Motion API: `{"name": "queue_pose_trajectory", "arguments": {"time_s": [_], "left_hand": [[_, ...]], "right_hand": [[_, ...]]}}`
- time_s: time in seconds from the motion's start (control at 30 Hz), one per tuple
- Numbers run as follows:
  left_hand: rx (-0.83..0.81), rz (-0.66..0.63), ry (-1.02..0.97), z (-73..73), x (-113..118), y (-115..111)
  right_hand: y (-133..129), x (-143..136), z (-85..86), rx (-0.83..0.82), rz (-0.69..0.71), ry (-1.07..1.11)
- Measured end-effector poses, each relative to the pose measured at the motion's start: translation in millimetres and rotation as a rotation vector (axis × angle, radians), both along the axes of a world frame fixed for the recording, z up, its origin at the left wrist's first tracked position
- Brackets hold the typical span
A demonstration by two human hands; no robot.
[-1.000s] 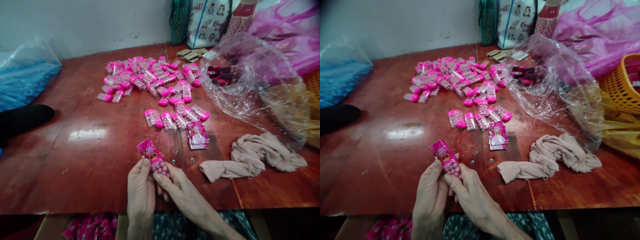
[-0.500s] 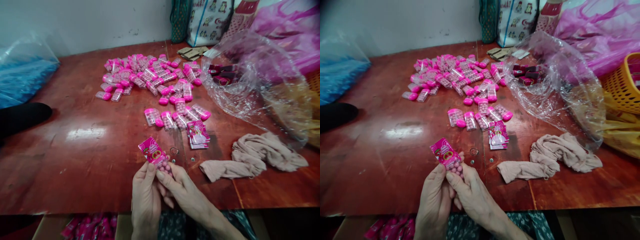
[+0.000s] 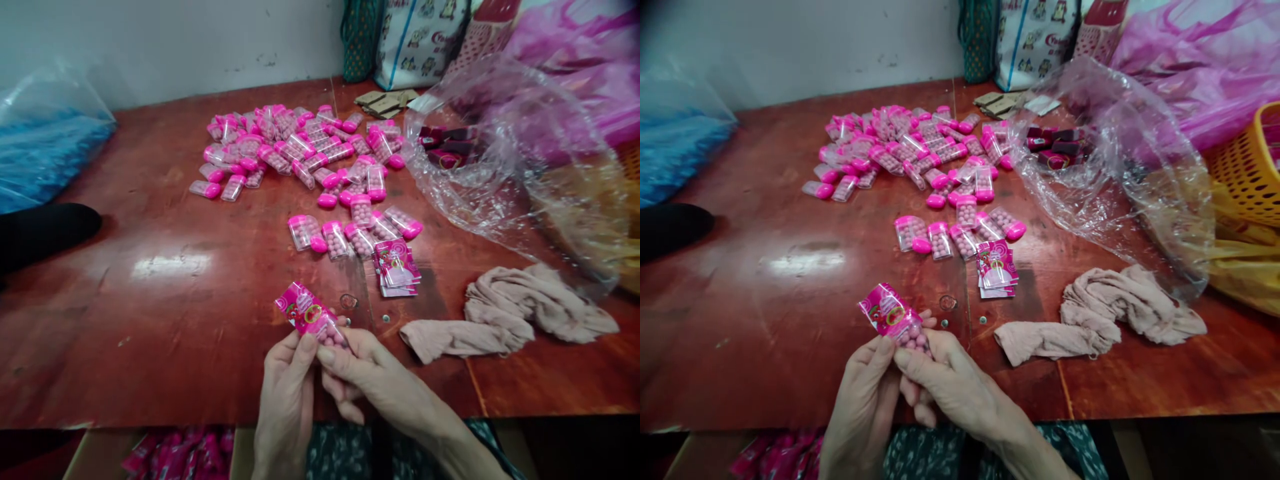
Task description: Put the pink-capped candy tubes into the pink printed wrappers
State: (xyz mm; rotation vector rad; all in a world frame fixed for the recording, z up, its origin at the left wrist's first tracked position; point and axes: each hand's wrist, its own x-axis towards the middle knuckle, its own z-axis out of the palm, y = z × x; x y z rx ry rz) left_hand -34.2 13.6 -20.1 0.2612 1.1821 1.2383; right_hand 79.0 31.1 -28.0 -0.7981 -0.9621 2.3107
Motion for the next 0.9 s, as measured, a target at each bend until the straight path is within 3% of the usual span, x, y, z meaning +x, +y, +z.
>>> {"name": "queue_pose_trajectory", "arguments": {"time_s": [0.13,0.23,0.4,0.53,0.73,0.9], "left_hand": [[0.006,0.084,-0.002,-1.3,-6.8,1.0],[0.047,0.153,0.012,-0.7,-7.9,1.1],[0.089,0.219,-0.002,-2.5,-5.8,2.8],[0.075,0.196,-0.022,-4.3,-1.3,3.3],[0.024,0.061,-0.05,3.1,8.6,-2.7],[0.078,0.09,-0.068,3.6,1.8,-1.8]], "right_hand": [[-2.4,-10.8,-1.5,0.016,-0.097,0.007],[-8.7,-17.7,3.6,0.14,-0.179,-0.162],[-18.5,-19.6,12.0,0.274,-0.176,-0.398],[-22.7,-21.7,8.4,0.247,-0.19,-0.444],[-23.0,-24.8,6.0,0.223,-0.226,-0.463],[-22.4,-18.0,13.9,0.159,-0.168,-0.444]]}}
